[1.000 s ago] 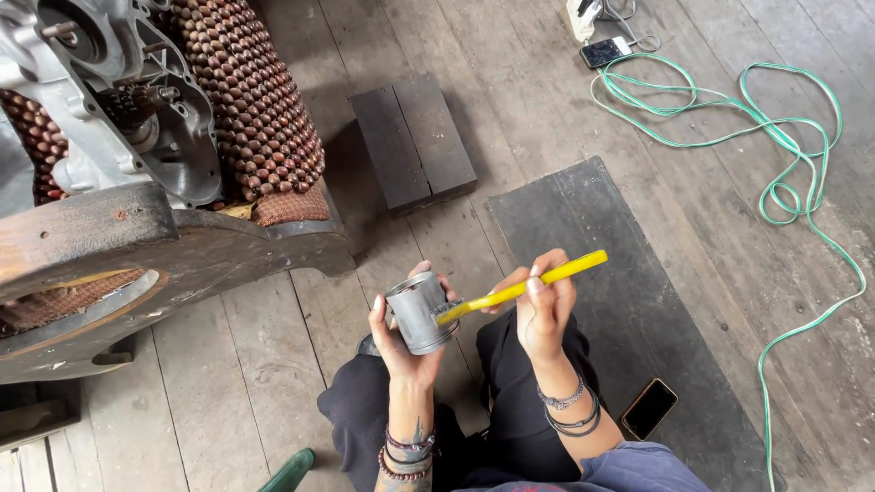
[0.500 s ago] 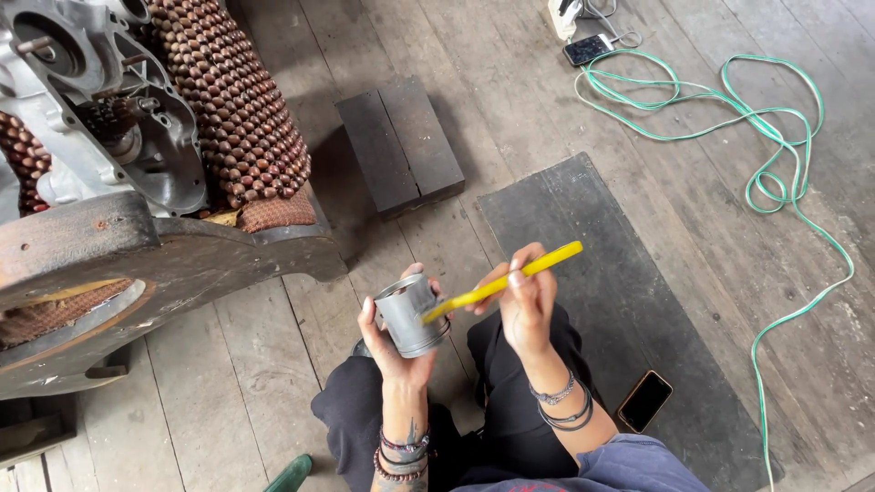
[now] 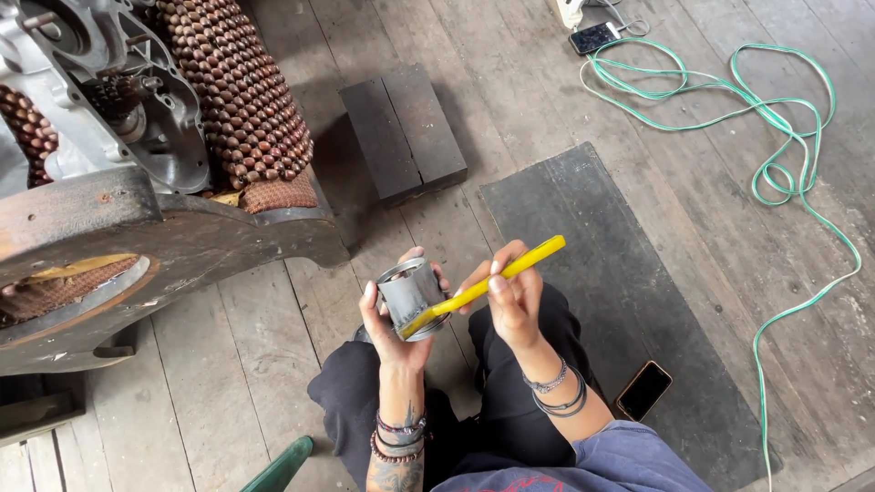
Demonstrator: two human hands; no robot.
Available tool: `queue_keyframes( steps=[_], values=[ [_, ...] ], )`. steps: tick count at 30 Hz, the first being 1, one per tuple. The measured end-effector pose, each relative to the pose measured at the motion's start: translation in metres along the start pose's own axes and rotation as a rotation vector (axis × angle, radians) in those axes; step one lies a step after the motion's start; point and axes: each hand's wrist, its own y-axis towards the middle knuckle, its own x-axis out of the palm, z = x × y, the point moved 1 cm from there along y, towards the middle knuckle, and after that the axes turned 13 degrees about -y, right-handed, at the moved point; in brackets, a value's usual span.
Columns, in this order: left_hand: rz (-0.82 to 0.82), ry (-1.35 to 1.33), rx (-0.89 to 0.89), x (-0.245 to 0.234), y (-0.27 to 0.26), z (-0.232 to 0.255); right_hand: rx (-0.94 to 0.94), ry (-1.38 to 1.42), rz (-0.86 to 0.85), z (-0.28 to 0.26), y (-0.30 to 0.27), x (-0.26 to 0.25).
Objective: The person sits cross-legged on a chair and uses a yellow-handled paintbrush to apply dark paint to a cylindrical metal object held in their left hand. They rotate the object to paint different sides and the interior.
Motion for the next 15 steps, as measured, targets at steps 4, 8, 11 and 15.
queue_keyframes(
  steps=[4, 8, 11, 15],
  values=[
    [-0.007, 0.040, 0.012, 0.004, -0.006, -0.003, -0.014, -0.022, 0.092, 0.002, 0.012, -0.021],
    [-0.014, 0.004, -0.002, -0.003, -0.003, -0.002, 0.025, 0.007, 0.071, -0.002, 0.006, -0.013],
    [-0.038, 0.013, -0.019, -0.004, -0.007, -0.004, 0.048, 0.034, 0.036, -0.003, 0.001, -0.012],
    [-0.101, 0.042, -0.081, 0.001, -0.017, -0.015, 0.082, 0.069, 0.078, -0.001, 0.012, -0.038]
  ],
)
